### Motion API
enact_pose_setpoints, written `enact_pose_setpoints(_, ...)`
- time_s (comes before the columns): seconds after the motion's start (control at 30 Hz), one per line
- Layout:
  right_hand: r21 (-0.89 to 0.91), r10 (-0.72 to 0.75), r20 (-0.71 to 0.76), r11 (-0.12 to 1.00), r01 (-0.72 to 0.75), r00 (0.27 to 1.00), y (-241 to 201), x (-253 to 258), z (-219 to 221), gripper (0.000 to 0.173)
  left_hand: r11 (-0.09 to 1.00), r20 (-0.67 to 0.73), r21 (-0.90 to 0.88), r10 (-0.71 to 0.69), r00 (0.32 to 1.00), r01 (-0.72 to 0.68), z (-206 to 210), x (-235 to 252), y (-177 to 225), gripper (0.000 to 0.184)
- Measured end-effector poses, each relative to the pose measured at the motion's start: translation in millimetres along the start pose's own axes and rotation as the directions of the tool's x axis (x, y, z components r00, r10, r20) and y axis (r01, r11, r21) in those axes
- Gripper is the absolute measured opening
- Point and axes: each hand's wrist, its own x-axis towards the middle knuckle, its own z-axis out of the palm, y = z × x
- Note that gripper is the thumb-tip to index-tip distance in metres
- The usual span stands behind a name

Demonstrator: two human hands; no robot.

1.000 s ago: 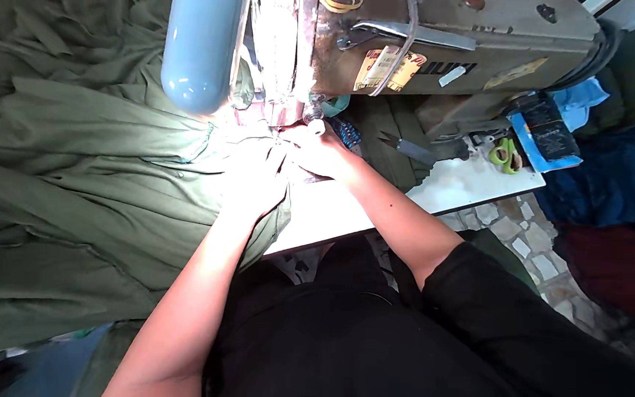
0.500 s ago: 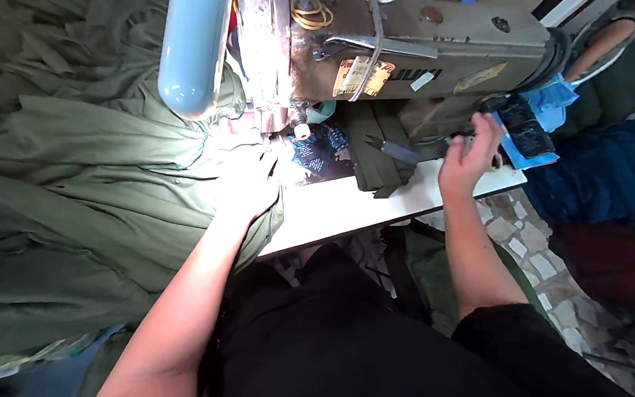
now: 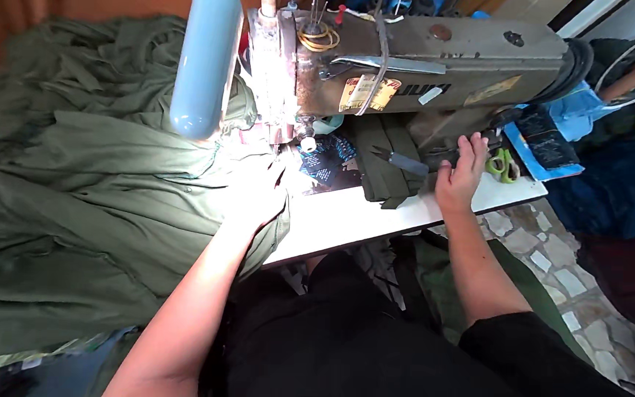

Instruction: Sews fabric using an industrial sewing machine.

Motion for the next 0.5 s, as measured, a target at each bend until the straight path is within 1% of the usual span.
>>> enact_pose_setpoints(0.13,0.027,0.01,0.006,1.0,-0.011,1.0,0.2,0.5,-0.9,0.048,1.0,0.02,-0.005,-0.014,1.0,0.014,-1.8,0.6,1.2,0.045)
enact_pose_setpoints(0.2,0.0,0.034,0.017,0.999,-0.034,0.999,-3.6,0.0,-2.8,0.044,1.0,0.022,0.006,-0.02,1.0,0.02,-1.6,2.3,0.3,0.045)
enact_pose_setpoints(0.23,-0.039,0.076,0.065,0.997,-0.073,0.995,-8.2,-0.8,-6.2,0.041,1.0,0.027,0.011,-0.021,0.999,0.02,-1.2,2.5,-0.1,0.045)
enact_pose_setpoints(0.27,-0.09,0.14,0.158,0.988,-0.127,0.977,-14.0,-0.2,-10.9,0.038,1.0,0.032,0.013,-0.019,0.999,0.018,-1.2,2.5,-0.3,0.045)
enact_pose_setpoints(0.3,-0.127,0.201,0.258,0.977,-0.173,0.945,-17.5,2.2,-13.4,0.037,1.0,0.036,0.005,-0.019,0.999,0.019,-1.4,2.3,-0.3,0.045)
enact_pose_setpoints(0.33,-0.145,0.227,0.301,0.971,-0.191,0.926,-18.5,4.0,-13.6,0.037,1.0,0.029,-0.007,-0.014,0.999,0.014,-1.0,1.6,0.0,0.046)
enact_pose_setpoints(0.37,-0.149,0.233,0.305,0.969,-0.196,0.923,-17.7,3.8,-12.4,0.037,1.0,0.024,-0.006,-0.01,1.0,0.01,-0.9,1.0,0.0,0.046)
enact_pose_setpoints(0.43,-0.112,0.201,0.226,0.977,-0.18,0.953,-12.8,0.0,-10.5,0.04,1.0,0.013,0.008,-0.002,1.0,0.002,-1.6,0.4,1.1,0.045)
enact_pose_setpoints(0.5,-0.06,0.158,0.124,0.987,-0.151,0.98,-9.5,0.3,-10.9,0.051,1.0,-0.007,0.009,0.005,1.0,-0.005,-0.9,0.4,1.7,0.044)
